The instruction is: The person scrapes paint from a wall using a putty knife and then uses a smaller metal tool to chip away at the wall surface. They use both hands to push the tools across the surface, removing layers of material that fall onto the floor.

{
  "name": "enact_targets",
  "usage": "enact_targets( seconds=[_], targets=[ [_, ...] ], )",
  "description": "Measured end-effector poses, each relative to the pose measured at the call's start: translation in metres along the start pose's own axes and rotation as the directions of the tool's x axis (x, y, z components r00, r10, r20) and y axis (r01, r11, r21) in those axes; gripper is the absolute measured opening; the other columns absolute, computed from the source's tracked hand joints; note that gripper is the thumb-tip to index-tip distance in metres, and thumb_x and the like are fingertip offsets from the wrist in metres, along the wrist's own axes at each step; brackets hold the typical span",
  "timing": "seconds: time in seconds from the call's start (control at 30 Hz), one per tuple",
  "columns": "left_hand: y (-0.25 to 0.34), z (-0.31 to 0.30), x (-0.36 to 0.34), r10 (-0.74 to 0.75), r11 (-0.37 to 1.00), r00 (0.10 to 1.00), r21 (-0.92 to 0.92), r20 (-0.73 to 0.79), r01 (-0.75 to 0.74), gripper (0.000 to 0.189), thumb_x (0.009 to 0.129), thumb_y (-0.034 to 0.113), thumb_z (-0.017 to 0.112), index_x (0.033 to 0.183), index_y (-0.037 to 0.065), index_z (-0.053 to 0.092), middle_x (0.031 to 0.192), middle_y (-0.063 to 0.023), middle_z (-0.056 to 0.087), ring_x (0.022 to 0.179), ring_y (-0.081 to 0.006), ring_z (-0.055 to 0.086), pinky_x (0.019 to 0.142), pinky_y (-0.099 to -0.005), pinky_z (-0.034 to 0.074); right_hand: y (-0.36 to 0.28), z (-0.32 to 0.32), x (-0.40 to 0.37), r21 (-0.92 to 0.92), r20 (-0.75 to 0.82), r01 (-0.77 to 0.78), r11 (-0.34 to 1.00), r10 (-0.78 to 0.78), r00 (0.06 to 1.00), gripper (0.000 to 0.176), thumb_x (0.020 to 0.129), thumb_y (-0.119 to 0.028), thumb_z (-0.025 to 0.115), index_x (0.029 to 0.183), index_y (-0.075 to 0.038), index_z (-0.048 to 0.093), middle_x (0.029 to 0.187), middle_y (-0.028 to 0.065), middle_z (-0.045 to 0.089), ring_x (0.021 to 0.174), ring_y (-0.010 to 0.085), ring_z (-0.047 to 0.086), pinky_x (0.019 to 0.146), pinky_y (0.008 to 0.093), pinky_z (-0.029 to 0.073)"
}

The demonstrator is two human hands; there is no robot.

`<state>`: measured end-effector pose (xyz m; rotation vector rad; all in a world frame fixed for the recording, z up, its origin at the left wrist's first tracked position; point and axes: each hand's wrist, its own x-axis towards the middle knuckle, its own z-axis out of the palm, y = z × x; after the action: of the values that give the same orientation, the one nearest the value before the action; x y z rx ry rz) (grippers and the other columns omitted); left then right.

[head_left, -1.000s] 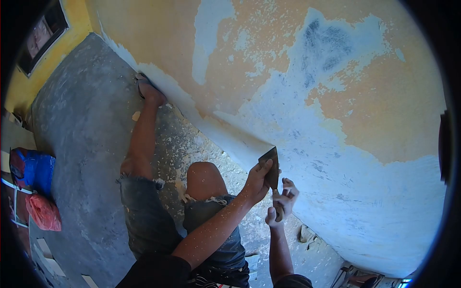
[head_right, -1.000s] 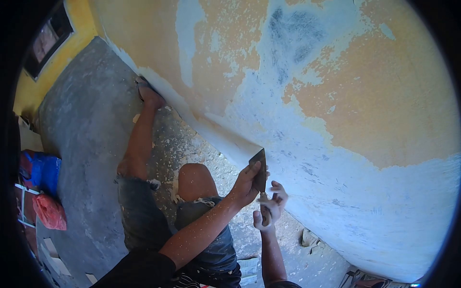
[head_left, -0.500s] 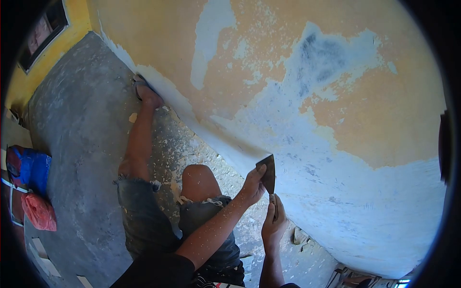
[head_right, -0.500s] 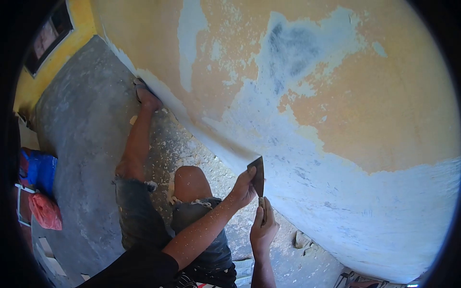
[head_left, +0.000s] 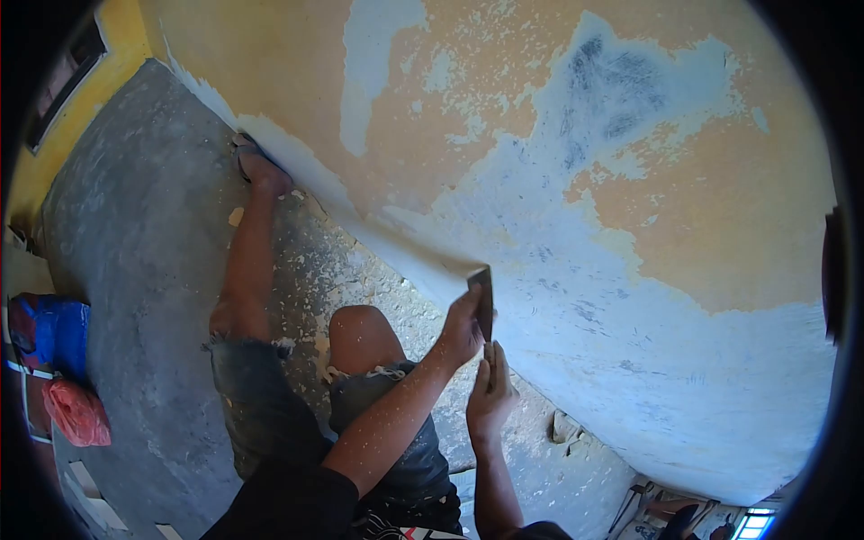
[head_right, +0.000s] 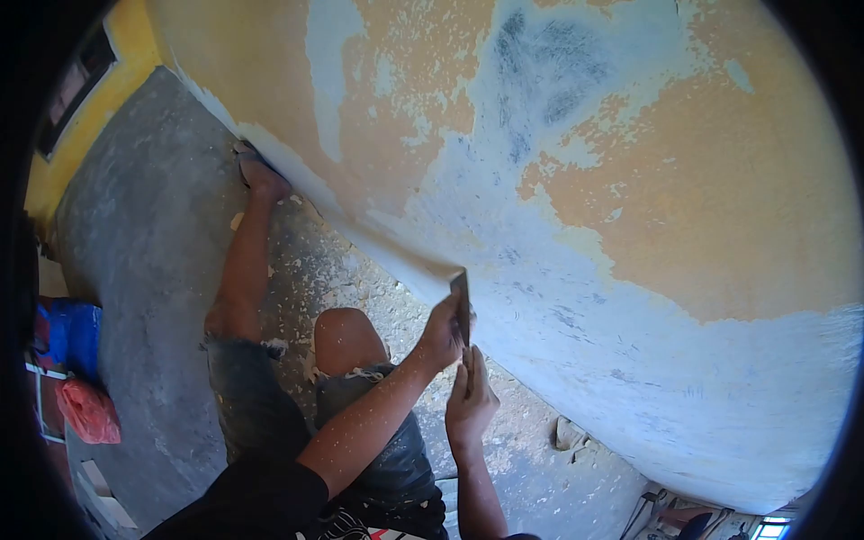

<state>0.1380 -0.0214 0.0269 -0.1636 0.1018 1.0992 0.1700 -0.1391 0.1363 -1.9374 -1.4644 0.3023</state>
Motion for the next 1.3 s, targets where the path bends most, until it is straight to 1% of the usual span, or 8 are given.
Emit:
enact_targets(
  seconds=[0.1,0.27,0.3,0.37,0.5,0.57,0.77,1.3],
  targets=[
    [-0.014,0.026,-0.013,0.023,0.995,0.983,0.096,-0.183,-0.005,0.033,0.104,0.036,0.057,0.115,0.005,0.059,0.093,-0.0049,0.067,0.079,-0.015,0.067,0.073,-0.0301,0.059,0.002,-0.016,-0.001,0.04,0.003,-0.091,0.995,0.091,0.996,0.032,0.101,-0.006,0.055,0.13,0.008,0.061,0.112,0.0221,0.073,0.107,0.0315,0.073,0.088,0.0379,0.057],
    [0.027,-0.001,0.002,-0.036,0.999,0.999,0.026,0.017,0.035,0.032,0.106,0.039,0.054,0.101,0.008,0.059,0.076,-0.0004,0.057,0.067,-0.0123,0.057,0.063,-0.0262,0.049,-0.018,0.006,0.01,-0.03,0.04,0.021,0.999,-0.019,0.999,0.033,0.098,-0.005,0.06,0.129,0.006,0.061,0.112,0.0212,0.073,0.104,0.0311,0.073,0.085,0.0377,0.058],
    [0.008,0.009,-0.005,0.075,0.974,0.971,0.227,-0.226,-0.022,0.032,0.105,0.039,0.056,0.101,0.007,0.06,0.077,-0.0009,0.059,0.065,-0.0132,0.058,0.061,-0.0275,0.05,-0.017,0.003,0.005,-0.016,0.035,0.031,0.999,-0.03,0.999,0.033,0.099,-0.005,0.06,0.13,0.006,0.061,0.112,0.0217,0.073,0.104,0.0311,0.073,0.086,0.0378,0.058],
    [-0.009,0.044,-0.021,-0.028,0.988,0.936,0.134,-0.351,0.079,0.031,0.104,0.038,0.058,0.099,0.008,0.06,0.078,-0.0012,0.061,0.065,-0.0137,0.06,0.058,-0.0291,0.05,0.005,-0.009,-0.009,0.03,0.005,-0.033,0.999,0.033,0.999,0.034,0.1,-0.005,0.057,0.132,0.007,0.06,0.113,0.0247,0.072,0.106,0.0323,0.073,0.086,0.0377,0.059],
    [-0.006,0.019,-0.012,0.012,0.959,0.969,0.277,-0.248,0.059,0.035,0.099,0.044,0.064,0.098,0.01,0.063,0.077,0.0001,0.064,0.063,-0.0113,0.061,0.057,-0.0264,0.051,-0.005,0.015,-0.01,0.019,0.018,-0.211,0.977,0.211,0.977,0.037,0.102,-0.008,0.054,0.135,0.008,0.057,0.114,0.0272,0.071,0.108,0.0307,0.072,0.09,0.0367,0.056],
    [-0.011,0.024,-0.023,-0.048,0.964,0.965,0.24,-0.257,0.112,0.036,0.098,0.046,0.065,0.096,0.01,0.063,0.073,0.001,0.062,0.06,-0.0113,0.06,0.055,-0.0256,0.05,-0.008,0.006,-0.014,-0.003,-0.027,-0.03,1.0,0.03,0.999,0.037,0.1,-0.006,0.057,0.134,0.009,0.058,0.11,0.0281,0.072,0.101,0.0332,0.074,0.079,0.0373,0.059],
    [-0.013,0.025,-0.015,0.07,0.897,0.962,0.439,-0.264,0.055,0.042,0.099,0.051,0.061,0.093,0.009,0.062,0.067,-0.0006,0.06,0.055,-0.0119,0.058,0.051,-0.0246,0.046,-0.004,0.017,-0.016,-0.023,-0.083,-0.048,0.999,0.046,0.995,0.035,0.099,-0.005,0.057,0.132,0.008,0.06,0.109,0.0254,0.073,0.101,0.0325,0.074,0.08,0.0374,0.06],
    [-0.037,0.03,-0.018,0.077,0.991,0.969,0.122,-0.236,-0.049,0.04,0.102,0.045,0.058,0.101,0.005,0.061,0.074,-0.0032,0.063,0.062,-0.0147,0.062,0.06,-0.0294,0.053,0.027,-0.025,0.0,-0.123,0.032,0.067,0.99,-0.064,0.997,0.033,0.098,-0.006,0.06,0.13,0.004,0.063,0.106,0.022,0.074,0.095,0.0326,0.075,0.075,0.0368,0.059]
  ],
)
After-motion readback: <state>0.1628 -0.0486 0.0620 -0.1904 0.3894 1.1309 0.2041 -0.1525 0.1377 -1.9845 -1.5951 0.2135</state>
